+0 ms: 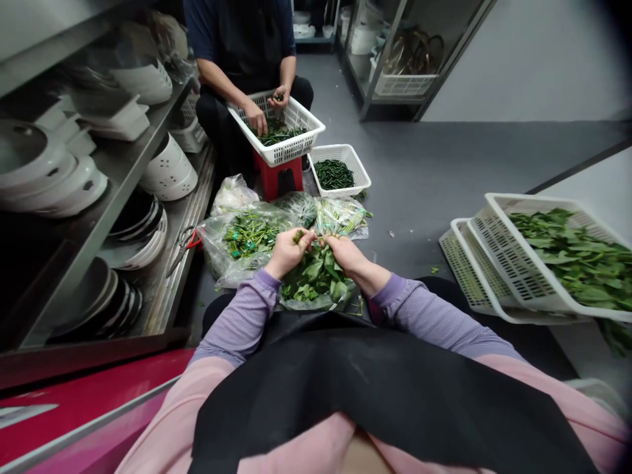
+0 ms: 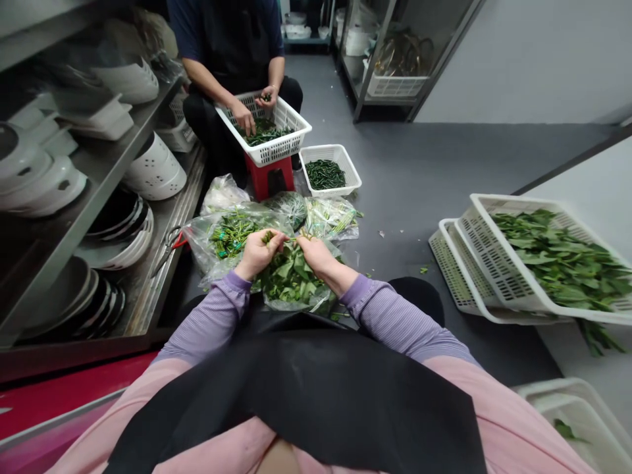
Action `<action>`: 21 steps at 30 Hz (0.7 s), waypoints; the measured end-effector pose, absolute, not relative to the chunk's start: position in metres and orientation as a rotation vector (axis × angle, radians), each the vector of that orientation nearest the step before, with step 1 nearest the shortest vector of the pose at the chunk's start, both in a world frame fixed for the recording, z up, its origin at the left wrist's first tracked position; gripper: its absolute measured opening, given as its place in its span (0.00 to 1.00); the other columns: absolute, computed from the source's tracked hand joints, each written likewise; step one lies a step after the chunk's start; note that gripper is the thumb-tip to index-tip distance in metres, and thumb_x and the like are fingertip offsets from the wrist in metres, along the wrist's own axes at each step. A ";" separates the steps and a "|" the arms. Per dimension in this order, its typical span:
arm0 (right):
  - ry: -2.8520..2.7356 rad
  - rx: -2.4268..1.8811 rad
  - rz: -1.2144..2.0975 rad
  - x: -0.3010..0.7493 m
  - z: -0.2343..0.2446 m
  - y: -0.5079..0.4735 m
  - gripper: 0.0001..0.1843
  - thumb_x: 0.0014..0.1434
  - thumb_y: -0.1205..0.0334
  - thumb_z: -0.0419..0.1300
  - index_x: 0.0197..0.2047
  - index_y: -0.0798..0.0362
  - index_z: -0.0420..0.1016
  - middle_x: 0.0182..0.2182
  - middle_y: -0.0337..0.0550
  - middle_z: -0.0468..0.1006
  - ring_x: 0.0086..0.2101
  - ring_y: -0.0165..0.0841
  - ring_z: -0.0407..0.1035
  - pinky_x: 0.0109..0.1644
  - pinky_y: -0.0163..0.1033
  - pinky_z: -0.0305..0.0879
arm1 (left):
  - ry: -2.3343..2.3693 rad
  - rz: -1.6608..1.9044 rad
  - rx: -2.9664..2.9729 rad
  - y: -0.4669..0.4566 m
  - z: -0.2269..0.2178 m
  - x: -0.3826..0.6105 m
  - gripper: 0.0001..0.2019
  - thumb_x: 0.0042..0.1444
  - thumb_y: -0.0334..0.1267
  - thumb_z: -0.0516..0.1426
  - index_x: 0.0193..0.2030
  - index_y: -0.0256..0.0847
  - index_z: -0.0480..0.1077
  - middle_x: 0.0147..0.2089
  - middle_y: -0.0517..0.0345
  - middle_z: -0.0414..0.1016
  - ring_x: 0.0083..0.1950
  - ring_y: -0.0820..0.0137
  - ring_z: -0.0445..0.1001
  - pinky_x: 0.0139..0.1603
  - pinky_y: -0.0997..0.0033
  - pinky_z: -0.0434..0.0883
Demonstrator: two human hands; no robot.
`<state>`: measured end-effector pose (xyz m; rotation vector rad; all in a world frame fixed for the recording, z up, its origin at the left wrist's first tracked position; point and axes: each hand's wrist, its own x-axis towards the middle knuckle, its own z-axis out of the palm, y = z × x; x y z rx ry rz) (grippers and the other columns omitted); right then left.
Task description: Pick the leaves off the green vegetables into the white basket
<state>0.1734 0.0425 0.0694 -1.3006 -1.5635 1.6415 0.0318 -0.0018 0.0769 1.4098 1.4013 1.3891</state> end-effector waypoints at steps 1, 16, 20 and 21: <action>-1.515 -1.355 1.629 0.170 0.069 0.043 0.12 0.51 0.55 0.48 0.27 0.54 0.66 0.21 0.40 0.69 0.25 0.30 0.62 0.29 0.34 0.60 | 1.399 1.443 1.418 -0.003 0.076 0.034 0.17 0.52 0.49 0.57 0.28 0.34 0.73 0.19 0.60 0.67 0.21 0.77 0.63 0.25 0.76 0.61; -2.394 -0.964 0.819 0.190 0.074 0.046 0.09 0.53 0.60 0.50 0.29 0.54 0.68 0.29 0.46 0.73 0.33 0.34 0.64 0.40 0.36 0.58 | 1.328 1.708 1.070 -0.009 0.096 0.028 0.18 0.51 0.52 0.58 0.28 0.36 0.69 0.17 0.64 0.63 0.17 0.80 0.60 0.19 0.77 0.58; -2.512 -1.105 0.813 0.221 0.041 0.047 0.06 0.50 0.61 0.53 0.26 0.54 0.67 0.27 0.46 0.72 0.30 0.33 0.62 0.37 0.37 0.57 | 1.367 1.736 0.700 0.008 0.088 -0.017 0.21 0.47 0.55 0.59 0.29 0.36 0.67 0.18 0.66 0.61 0.14 0.81 0.56 0.14 0.78 0.52; -2.360 -1.201 0.897 0.228 0.034 0.047 0.09 0.53 0.58 0.51 0.27 0.54 0.66 0.26 0.44 0.71 0.29 0.32 0.62 0.36 0.36 0.57 | 1.404 1.729 0.638 0.014 0.082 -0.029 0.21 0.47 0.56 0.59 0.29 0.35 0.67 0.18 0.65 0.62 0.14 0.81 0.57 0.14 0.78 0.53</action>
